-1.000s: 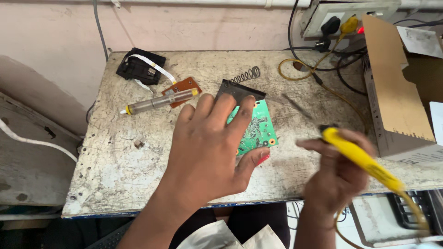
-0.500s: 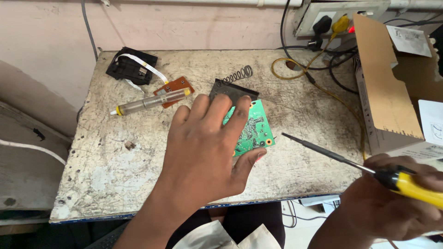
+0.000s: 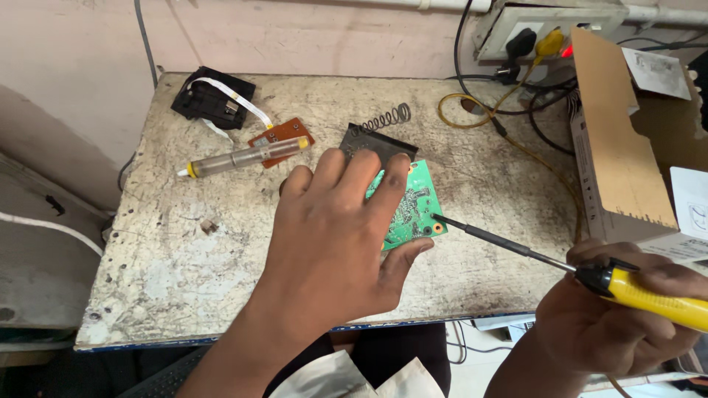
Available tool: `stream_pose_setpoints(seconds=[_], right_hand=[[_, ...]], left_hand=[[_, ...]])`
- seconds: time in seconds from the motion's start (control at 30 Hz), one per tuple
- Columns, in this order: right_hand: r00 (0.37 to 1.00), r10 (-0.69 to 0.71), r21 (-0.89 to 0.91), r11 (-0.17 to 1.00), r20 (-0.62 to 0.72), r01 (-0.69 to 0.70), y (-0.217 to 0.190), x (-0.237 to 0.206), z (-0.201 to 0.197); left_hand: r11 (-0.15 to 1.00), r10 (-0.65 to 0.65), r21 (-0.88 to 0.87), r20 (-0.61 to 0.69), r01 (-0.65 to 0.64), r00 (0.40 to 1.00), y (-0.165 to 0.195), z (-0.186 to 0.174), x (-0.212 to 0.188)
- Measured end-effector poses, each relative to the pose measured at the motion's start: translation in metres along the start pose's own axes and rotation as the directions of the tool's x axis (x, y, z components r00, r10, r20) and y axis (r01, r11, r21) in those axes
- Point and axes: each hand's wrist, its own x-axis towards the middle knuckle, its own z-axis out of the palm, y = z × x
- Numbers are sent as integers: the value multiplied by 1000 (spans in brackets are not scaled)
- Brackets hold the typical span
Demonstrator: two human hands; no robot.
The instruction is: The person solders components onto a green circuit board at a workbench, holding the board steady with one hand while applying a soldering iron to its contacts. They reposition and turn the board repeatedly to solder different points, use pliers and tweezers to handle small parts, and set the board down on the bench near the end.
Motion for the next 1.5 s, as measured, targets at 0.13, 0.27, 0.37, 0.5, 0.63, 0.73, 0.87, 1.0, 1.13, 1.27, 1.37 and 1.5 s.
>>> stream_pose_setpoints(seconds=[0.13,0.27,0.37,0.5,0.63,0.73,0.87,1.0,1.13,1.27,1.37,1.5], right_hand=[[997,-68,15,998,41,67,0,-4,10],[997,-66,24,998,38,65,-4,-8,19],[1000,4,48,999,-10,-3,-12,-16,32],[995,95,102,991,-39,-91,-18,-13,43],[977,215,201,956,7,-212,-16,3,45],[962,269,241,932,43,-271,-13,11,48],[946,314,268,907,80,-324,-10,21,57],[927,357,282,884,112,-374,-10,27,70],[904,403,290,856,145,-428,-11,42,78],[866,462,280,820,190,-499,-10,61,84],[831,522,236,798,191,-555,-11,74,90],[790,573,160,778,218,-608,-11,91,102]], left_hand=[[1000,13,15,-19,-13,1000,-10,-3,-8],[1000,12,13,-7,-11,1000,-15,-4,-15],[1000,15,7,-1,-15,1000,-23,-12,-28],[1000,19,-4,-3,-19,1000,-26,-16,-38],[1000,20,10,7,-20,1000,-23,-19,-40],[1000,27,15,18,-27,999,-24,-18,-40],[1000,20,7,13,-20,1000,-34,-18,-39],[1000,20,1,14,-20,1000,-45,-26,-42],[1000,16,-8,18,-16,1000,-44,-35,-42],[1000,22,-15,12,-22,1000,-39,-40,-37],[1000,26,-16,5,-26,1000,-36,-41,-34],[999,37,-12,5,-37,999,-37,-39,-30]])
